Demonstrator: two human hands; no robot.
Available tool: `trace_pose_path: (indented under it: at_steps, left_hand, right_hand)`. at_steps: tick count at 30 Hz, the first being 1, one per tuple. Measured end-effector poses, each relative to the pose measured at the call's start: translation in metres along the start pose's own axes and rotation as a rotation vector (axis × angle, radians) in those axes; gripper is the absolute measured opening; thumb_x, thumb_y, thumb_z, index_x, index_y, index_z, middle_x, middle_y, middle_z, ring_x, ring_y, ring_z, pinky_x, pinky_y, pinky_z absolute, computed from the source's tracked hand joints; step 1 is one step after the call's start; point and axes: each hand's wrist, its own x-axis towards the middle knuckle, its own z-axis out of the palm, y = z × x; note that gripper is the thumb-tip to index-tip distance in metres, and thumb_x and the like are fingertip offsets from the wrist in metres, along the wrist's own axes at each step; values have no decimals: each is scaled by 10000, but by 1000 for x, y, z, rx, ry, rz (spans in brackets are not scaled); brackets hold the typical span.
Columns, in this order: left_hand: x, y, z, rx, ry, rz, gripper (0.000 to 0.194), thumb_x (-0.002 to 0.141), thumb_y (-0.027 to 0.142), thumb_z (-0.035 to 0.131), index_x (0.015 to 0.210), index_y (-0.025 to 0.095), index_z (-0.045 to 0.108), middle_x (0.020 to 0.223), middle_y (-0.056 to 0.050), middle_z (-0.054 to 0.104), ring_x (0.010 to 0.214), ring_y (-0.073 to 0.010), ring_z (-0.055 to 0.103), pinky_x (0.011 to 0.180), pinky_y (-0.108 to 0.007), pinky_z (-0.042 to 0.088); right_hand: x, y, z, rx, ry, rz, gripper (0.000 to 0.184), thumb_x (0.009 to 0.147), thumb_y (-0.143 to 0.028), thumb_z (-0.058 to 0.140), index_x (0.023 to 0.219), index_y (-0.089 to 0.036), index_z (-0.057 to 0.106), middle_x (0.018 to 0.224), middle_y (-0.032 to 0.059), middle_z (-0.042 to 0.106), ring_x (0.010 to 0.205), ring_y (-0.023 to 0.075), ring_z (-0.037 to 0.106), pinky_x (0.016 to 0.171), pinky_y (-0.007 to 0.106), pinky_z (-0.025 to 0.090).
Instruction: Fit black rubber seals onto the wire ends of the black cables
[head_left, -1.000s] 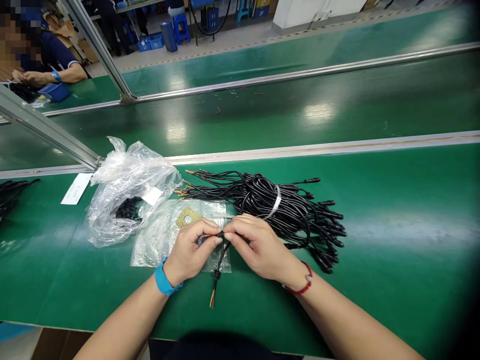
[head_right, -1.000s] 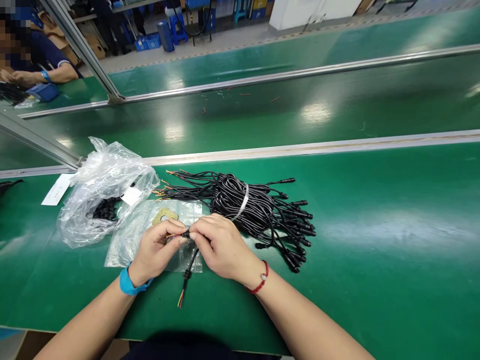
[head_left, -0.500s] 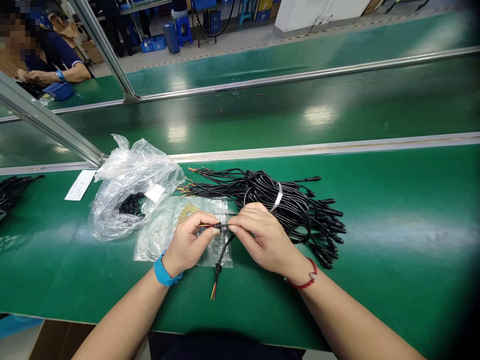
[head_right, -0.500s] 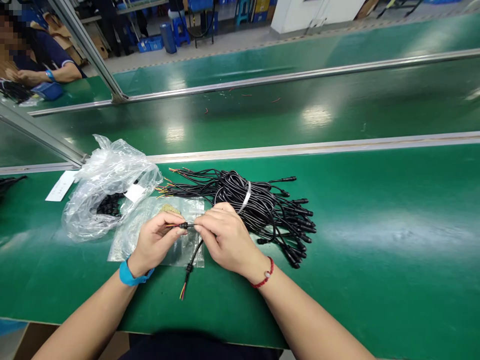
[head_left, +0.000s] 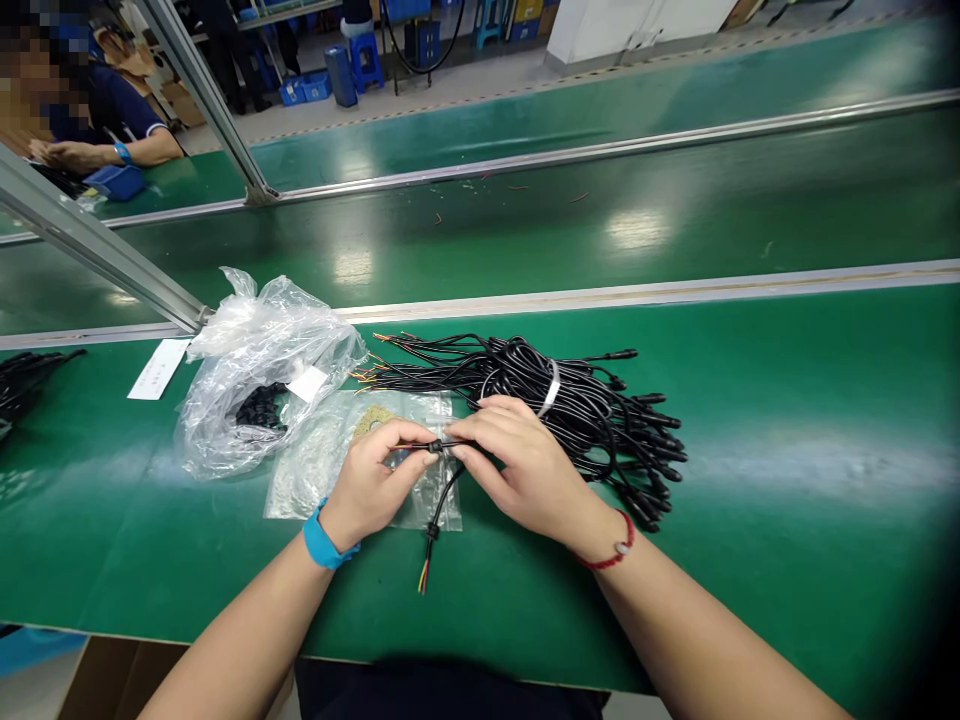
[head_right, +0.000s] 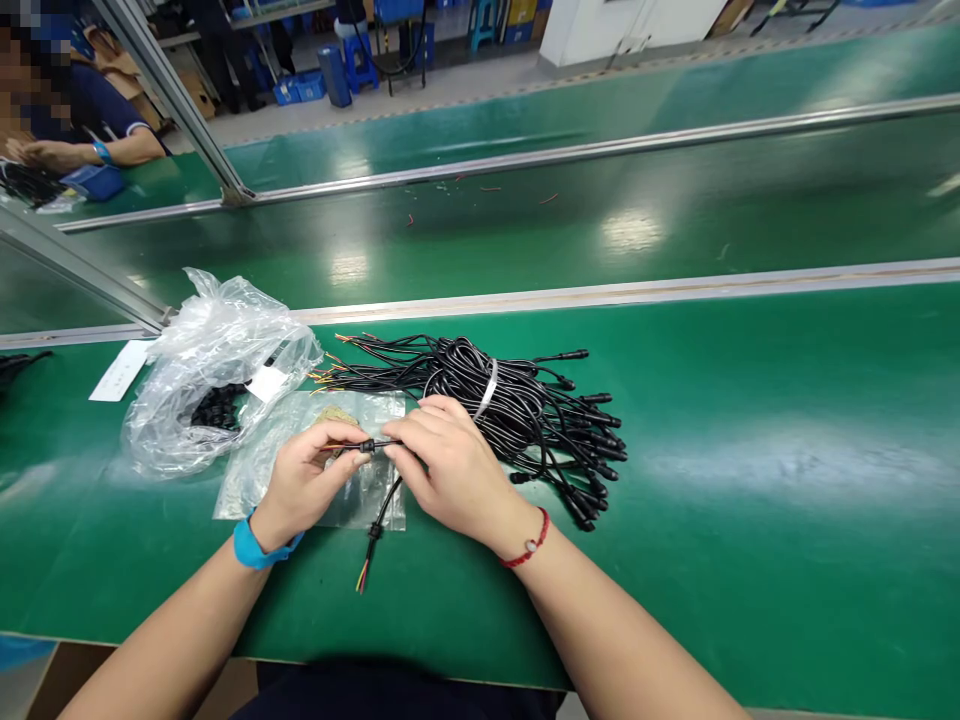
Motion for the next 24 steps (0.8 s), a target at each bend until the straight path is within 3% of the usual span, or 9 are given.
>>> trace_pose_path:
  at_steps: [7,15,19,21,24]
  left_hand:
    - [0,-2,2,33,22,26,94,796,175,621,887,173,647,832,-42,705,760,-158,646,696,-264,509]
    - [-2,-2,4,108,-66,86,69,829,176,580,884,186,621,851,-43,686,798,-170,632,735,-296,493]
    - [-1,0,-14,-108,-163,50,333,785,233,650,1096,194,540,1002,-69,637,906,-184,611,823,-316,492]
    - [3,-3,-25,-260,-44,8,411,799,265,632,1172,192,476,1057,-81,600,929,-181,600,849,-327,487]
    - [11,-13,-39,-219,213,-110,234,858,282,536,1066,174,521,947,-60,602,829,-158,589,778,-314,487]
  right_hand:
    - [1,0,2,-3,6,-34,174,905,-150,451,862,-171,618,706,12,637,670,132,551,861,369,377]
    - [-2,3,6,-97,-32,-56,179,911,-154,465,855,-155,635,690,7,627,662,123,547,876,357,364]
    - [-2,2,-3,-91,-61,-101,171,915,-167,476,892,-178,645,806,30,658,772,135,578,894,368,358]
    - [-2,1,-12,-70,-90,-121,153,906,-177,499,885,-190,651,867,43,655,880,161,569,875,361,371]
    - [-4,-2,-30,-22,-182,-118,144,900,-179,509,902,-200,651,831,35,636,896,167,550,843,344,386]
